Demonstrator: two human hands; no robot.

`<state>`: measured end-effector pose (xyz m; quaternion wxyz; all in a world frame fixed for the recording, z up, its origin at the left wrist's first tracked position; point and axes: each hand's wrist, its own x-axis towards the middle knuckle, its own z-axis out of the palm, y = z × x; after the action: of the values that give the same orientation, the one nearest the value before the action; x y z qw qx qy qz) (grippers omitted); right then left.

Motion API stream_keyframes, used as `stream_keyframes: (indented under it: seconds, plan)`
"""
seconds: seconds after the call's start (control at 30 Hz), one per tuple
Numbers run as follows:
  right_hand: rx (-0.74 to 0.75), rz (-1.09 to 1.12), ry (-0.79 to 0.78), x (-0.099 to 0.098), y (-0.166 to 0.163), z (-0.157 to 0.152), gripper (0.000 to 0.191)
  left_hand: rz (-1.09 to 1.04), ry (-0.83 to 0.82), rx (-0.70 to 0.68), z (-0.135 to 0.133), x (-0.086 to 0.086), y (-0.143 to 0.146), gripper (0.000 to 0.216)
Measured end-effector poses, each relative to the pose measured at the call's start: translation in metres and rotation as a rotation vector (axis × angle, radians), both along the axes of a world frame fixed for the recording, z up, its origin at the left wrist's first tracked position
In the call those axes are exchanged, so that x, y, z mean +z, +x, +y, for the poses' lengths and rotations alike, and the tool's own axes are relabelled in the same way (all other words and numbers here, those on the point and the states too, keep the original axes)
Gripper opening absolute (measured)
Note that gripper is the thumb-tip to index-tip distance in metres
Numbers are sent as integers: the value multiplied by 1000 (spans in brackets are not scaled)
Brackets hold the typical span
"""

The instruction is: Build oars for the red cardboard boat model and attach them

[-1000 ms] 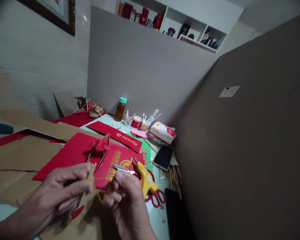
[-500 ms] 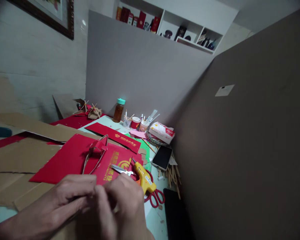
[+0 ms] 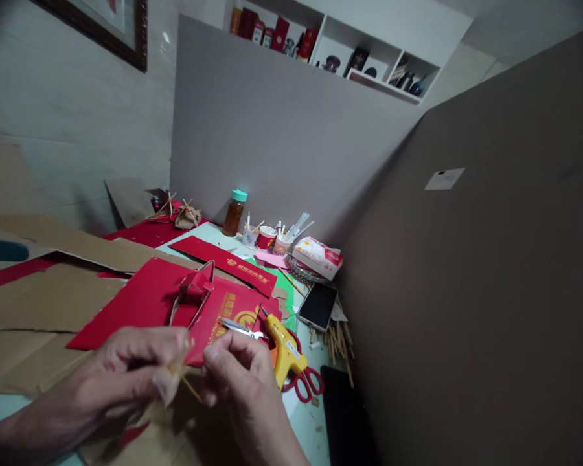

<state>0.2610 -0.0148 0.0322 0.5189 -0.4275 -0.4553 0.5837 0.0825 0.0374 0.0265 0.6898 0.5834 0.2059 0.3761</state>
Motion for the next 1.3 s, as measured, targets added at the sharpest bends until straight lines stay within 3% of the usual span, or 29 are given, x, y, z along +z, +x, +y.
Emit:
stream_keyframes:
  seconds: [0.07, 0.17, 0.23, 0.37, 0.4, 0.47, 0.53, 0.6, 0.67, 0.77, 0.87, 1.0, 1.3]
  plan:
    - [41, 59, -81, 3, 1, 1, 45, 162, 159, -143, 1, 4, -4, 21]
    - [77, -231, -26, 8, 5, -1, 42, 439, 335, -230, 1, 5, -8, 20]
    - [66, -592, 241, 10, 8, -4, 34, 577, 456, -182, 1, 1, -7, 18]
    - [-157, -1232, 1090, 3, 5, -5, 23, 571, 584, 93, 1, -12, -2, 24]
    - [-206, -1306, 1234, -1, 2, -4, 25, 544, 579, 161, 2, -14, 0, 26]
    - [-250, -1356, 1352, -9, -3, -2, 28, 470, 542, 273, 3, -13, 1, 30]
    - [-289, -1273, 1309, -16, -8, -3, 28, 358, 481, 354, 5, -9, 0, 32]
    - [-308, -1074, 1157, -19, -11, -5, 23, 239, 398, 392, 6, -6, 0, 33]
    - [-279, -823, 925, -18, -12, -9, 16, 142, 299, 413, 6, -5, 0, 33]
    - [-122, -420, 485, -10, -9, -12, 5, 79, 199, 403, 5, -6, 1, 35]
    - [-47, 33, 230, -2, -7, -9, 17, 78, 173, 359, 4, -7, 3, 33]
    - [5, 368, 126, 1, -8, -3, 25, -13, 21, 310, 3, -7, 4, 34]
    - [-35, 499, -37, 9, -12, -14, 24, -90, -77, 295, 5, -10, 7, 32]
